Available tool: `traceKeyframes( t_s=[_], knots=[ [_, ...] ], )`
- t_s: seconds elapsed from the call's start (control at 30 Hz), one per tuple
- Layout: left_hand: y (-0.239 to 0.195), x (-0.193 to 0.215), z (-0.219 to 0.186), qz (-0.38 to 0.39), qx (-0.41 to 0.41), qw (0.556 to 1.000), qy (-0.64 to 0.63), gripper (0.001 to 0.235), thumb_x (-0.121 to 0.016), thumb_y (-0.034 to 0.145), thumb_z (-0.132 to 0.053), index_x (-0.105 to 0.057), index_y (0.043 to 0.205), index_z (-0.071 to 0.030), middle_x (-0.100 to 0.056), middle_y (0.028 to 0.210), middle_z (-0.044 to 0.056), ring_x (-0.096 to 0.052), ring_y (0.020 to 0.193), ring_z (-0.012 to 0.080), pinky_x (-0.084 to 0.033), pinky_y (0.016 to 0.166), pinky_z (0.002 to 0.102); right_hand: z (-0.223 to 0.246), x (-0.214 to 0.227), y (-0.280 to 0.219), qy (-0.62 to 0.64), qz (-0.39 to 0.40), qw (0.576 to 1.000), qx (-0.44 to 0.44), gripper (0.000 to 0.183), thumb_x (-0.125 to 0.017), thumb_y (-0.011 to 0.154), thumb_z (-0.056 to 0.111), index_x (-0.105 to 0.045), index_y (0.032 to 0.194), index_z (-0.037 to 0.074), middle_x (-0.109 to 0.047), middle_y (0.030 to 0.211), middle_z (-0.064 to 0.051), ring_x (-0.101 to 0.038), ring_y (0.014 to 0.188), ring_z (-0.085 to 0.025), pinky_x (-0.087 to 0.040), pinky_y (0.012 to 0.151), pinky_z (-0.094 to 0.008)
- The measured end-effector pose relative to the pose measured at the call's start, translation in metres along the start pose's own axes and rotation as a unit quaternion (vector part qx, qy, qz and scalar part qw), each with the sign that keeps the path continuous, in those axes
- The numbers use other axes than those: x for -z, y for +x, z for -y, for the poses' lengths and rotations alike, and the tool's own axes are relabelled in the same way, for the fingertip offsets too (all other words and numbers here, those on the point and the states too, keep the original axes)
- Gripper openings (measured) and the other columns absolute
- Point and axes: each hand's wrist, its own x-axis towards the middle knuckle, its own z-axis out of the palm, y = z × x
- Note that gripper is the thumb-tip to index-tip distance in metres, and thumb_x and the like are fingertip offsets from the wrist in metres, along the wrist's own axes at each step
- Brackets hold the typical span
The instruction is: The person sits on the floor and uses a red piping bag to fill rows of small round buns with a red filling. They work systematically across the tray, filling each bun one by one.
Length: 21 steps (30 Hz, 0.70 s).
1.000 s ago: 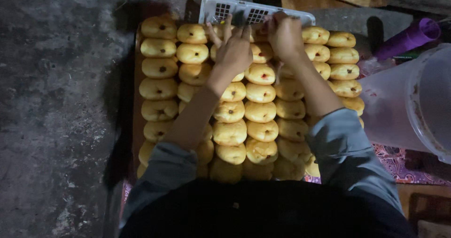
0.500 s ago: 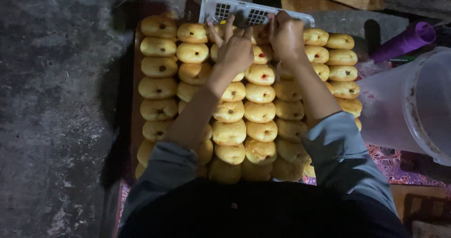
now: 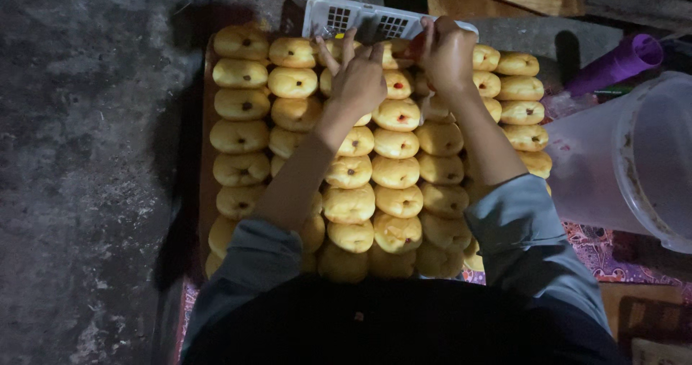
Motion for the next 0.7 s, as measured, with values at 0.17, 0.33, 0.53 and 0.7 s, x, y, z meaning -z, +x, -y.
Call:
traceKeyframes(
  t_s=[0.17,0.33,0.53,0.7],
  knots=[
    [-0.007,0.014,-0.004,0.011,0.009,1.0,-0.002,0.056,-0.058,0.084,-0.013,-0.055,0.139,-0.004,-0.054,0.147,0.012,-0.018,0.151,0.0387,0.012,0.107,0.082,-0.006,0.022,0.006,0.054,-0.033,0.988,-0.144,0.037,-0.07,0.109,0.026,-0.074,0.083,-0.001,-0.072,0.068,-0.013,-0.063,0.055,-0.026,-0.048,0.052,-0.039],
    [-0.049,0.041,0.007,-0.055,-0.013,0.99,-0.126,0.053,-0.059,0.087,-0.013,-0.057,0.14,-0.006,-0.055,0.142,0.017,-0.035,0.139,0.0363,-0.003,0.112,0.073,0.016,0.105,-0.011,0.554,-0.036,0.726,-0.406,0.034,-0.062,0.107,0.037,-0.062,0.09,0.008,-0.063,0.071,-0.005,-0.051,0.05,-0.016,-0.036,0.044,-0.032],
    [-0.217,0.045,-0.056,0.05,-0.085,0.84,-0.533,0.043,-0.059,0.106,-0.015,-0.049,0.146,-0.003,-0.06,0.135,0.011,-0.062,0.114,0.0178,-0.054,0.093,0.033,0.09,0.141,-0.149,0.855,-0.008,0.436,-0.28,0.04,-0.056,0.109,0.048,-0.061,0.105,0.009,-0.051,0.06,0.0,-0.037,0.051,-0.01,-0.03,0.05,-0.025],
    [-0.361,0.055,-0.116,0.033,0.079,0.848,-0.523,0.052,-0.077,0.089,-0.015,-0.053,0.134,-0.004,-0.066,0.113,0.008,-0.068,0.091,0.0159,-0.059,0.079,0.031,0.168,0.12,-0.298,0.844,-0.044,0.368,-0.387,0.038,-0.055,0.109,0.049,-0.058,0.104,0.011,-0.049,0.076,-0.001,-0.046,0.063,-0.015,-0.04,0.055,-0.03]
  ],
)
